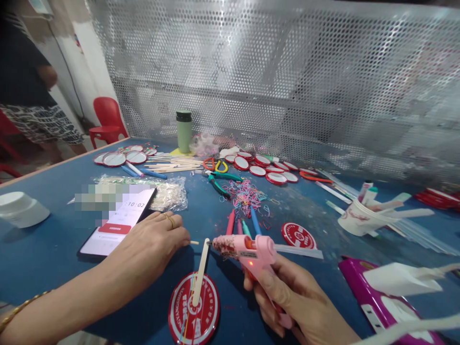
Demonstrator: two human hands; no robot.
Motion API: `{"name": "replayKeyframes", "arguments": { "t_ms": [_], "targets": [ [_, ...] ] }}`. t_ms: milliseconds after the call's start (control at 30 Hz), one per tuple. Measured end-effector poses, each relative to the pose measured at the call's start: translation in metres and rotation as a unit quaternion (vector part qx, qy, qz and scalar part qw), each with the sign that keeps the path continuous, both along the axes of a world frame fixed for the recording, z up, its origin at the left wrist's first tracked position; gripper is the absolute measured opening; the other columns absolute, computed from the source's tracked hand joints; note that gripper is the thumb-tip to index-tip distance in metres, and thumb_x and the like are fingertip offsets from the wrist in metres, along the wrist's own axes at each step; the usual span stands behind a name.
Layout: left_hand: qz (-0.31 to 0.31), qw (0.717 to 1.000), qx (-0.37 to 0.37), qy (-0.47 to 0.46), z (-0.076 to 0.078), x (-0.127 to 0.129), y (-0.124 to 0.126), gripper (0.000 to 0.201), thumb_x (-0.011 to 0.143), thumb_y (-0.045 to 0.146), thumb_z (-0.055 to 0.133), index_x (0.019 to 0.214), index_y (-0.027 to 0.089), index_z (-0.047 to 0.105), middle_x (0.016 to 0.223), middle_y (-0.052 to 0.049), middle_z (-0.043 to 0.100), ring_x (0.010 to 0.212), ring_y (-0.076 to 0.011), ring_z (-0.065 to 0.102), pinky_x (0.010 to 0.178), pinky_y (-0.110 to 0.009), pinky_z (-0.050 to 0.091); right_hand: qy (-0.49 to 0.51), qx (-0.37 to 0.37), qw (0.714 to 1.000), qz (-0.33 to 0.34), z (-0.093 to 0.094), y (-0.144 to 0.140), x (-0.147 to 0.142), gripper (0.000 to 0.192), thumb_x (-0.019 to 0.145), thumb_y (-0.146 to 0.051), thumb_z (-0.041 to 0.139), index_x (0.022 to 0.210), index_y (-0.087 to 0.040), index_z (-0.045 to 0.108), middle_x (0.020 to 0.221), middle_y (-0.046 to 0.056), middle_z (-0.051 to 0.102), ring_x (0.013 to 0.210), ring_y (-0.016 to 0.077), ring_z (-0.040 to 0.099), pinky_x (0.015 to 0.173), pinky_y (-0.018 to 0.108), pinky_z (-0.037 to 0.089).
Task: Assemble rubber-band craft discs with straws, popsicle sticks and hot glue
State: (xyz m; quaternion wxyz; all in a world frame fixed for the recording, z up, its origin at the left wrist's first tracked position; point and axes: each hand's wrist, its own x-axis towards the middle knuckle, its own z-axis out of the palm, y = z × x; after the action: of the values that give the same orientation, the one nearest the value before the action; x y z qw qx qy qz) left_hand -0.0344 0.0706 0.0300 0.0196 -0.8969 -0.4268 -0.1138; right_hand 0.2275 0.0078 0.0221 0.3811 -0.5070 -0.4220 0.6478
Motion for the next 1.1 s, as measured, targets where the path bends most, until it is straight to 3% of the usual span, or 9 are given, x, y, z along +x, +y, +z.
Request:
{"name": "replayKeyframes", "arguments": {
  "t_ms": [467, 1100],
  "targets": [
    [-0.006, 1.0, 0.01, -0.01, -0.0024, -0.0004, 0.0014, 0.018, 0.091, 0.016, 0.049, 0.081, 0.019, 0.064, 0.082, -0.005, 0.059, 0.076, -0.0191, 0.053, 0.073, -0.034, 0.041, -0.017, 0.031, 0.999, 0.013, -0.0015, -0.0002, 0.0028, 0.038, 0.08, -0.053, 0.068, 0.083, -0.015, 0.068, 0.051, -0.005, 0.04, 0.044, 0.0045, 0.028, 0.042, 0.019, 0.026],
    [-0.007, 1.0, 0.003, -0.023, 0.0017, 0.0031, 0.0009, 0.02, 0.091, 0.013, 0.047, 0.079, 0.019, 0.063, 0.084, -0.005, 0.06, 0.077, -0.0196, 0.054, 0.073, -0.035, 0.041, -0.021, 0.02, 1.0, 0.012, -0.002, -0.0019, 0.0056, 0.037, 0.077, -0.053, 0.07, 0.081, -0.016, 0.067, 0.053, -0.004, 0.042, 0.043, 0.0037, 0.028, 0.041, 0.018, 0.026]
  ]
}}
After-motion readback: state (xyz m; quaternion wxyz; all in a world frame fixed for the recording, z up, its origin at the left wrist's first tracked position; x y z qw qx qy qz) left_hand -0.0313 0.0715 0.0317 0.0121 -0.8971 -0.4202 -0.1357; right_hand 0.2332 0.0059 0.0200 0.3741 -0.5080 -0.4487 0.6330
